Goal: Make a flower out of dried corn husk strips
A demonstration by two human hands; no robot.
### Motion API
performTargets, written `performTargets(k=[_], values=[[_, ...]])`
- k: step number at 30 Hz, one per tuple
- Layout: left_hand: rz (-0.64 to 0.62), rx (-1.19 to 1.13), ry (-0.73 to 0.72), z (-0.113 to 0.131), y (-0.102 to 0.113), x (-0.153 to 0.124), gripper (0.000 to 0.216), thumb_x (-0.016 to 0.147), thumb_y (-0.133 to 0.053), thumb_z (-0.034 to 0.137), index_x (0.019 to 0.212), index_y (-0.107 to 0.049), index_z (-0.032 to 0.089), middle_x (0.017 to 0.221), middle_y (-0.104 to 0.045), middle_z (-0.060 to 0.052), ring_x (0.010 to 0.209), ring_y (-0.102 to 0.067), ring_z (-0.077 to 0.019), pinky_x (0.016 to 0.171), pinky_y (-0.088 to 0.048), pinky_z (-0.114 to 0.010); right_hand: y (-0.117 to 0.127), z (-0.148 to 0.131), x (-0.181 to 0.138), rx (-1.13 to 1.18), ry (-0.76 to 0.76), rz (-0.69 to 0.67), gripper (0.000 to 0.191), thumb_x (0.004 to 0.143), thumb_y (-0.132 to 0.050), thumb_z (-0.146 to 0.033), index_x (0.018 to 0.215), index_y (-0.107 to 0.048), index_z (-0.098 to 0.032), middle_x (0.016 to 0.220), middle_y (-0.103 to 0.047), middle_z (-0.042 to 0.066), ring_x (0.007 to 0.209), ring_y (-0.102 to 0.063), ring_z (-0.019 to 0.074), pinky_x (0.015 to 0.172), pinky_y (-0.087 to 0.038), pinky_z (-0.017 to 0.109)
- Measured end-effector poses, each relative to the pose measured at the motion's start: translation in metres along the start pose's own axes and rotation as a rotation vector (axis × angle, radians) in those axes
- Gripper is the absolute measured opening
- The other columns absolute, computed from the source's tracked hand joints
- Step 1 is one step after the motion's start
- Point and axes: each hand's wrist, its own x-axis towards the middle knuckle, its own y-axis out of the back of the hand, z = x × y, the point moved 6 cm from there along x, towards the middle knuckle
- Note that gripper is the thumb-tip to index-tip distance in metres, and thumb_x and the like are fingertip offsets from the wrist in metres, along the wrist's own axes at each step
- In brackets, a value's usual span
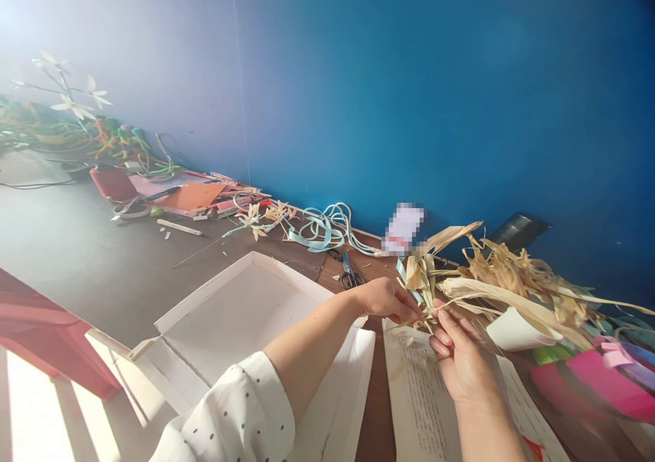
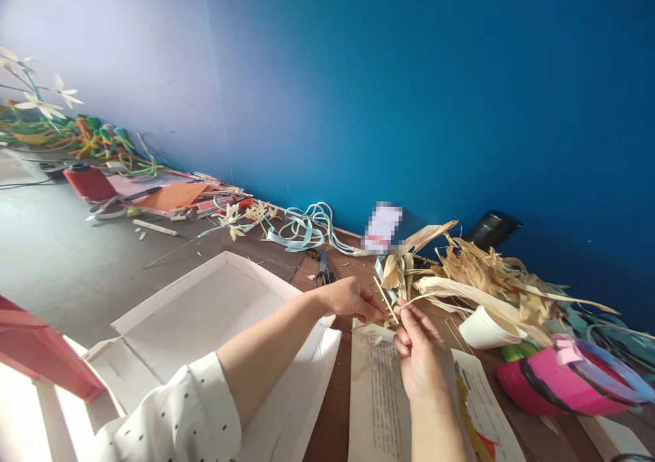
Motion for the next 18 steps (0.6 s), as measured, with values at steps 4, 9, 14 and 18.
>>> performTargets(k=[4,9,14,18], values=[[0.006,-0.036,-0.014,0.001,0.000,-0.001,0.039,0.056,-0.077,0.034,0.088,-0.074,0.012,0.073,-0.063,-0.002,0.071,-0.055,-0.0115,0.074,-0.049,-0.027,0.000,0.002,0.001,0.029,-0.036,-0.020,0.031,0.060,-0.084,-0.026,0.087,-0.073,-0.018,0.091,-0.057,-0.001,0.049,-0.034,-0.0020,0.035,-0.029,0.008],[0.018,-0.083,-0.007,-0.001,0.002,0.000,0.035,0.058,-0.076,0.030,0.088,-0.073,0.012,0.072,-0.062,-0.001,0.068,-0.054,-0.0100,0.074,-0.049,-0.026,0.002,0.007,-0.002,-0.025,-0.084,-0.001,0.036,0.056,-0.087,-0.029,0.088,-0.073,-0.017,0.085,-0.055,-0.002,0.051,-0.037,-0.0005,0.035,-0.030,0.009],[0.027,-0.080,-0.005,-0.002,0.003,0.002,0.035,0.060,-0.074,0.030,0.091,-0.073,0.013,0.072,-0.062,0.000,0.066,-0.054,-0.0089,0.072,-0.049,-0.025,-0.002,0.011,-0.003,-0.061,-0.128,-0.038,0.037,0.056,-0.087,-0.031,0.087,-0.072,-0.017,0.077,-0.055,-0.003,0.050,-0.036,0.0004,0.035,-0.029,0.009],[0.018,-0.076,-0.008,-0.002,0.002,0.002,0.035,0.061,-0.074,0.029,0.091,-0.073,0.012,0.072,-0.061,-0.001,0.066,-0.054,-0.0086,0.071,-0.049,-0.023,-0.004,0.010,-0.003,-0.064,-0.109,-0.021,0.036,0.055,-0.088,-0.031,0.084,-0.073,-0.016,0.073,-0.054,-0.003,0.050,-0.035,0.0009,0.035,-0.029,0.010]])
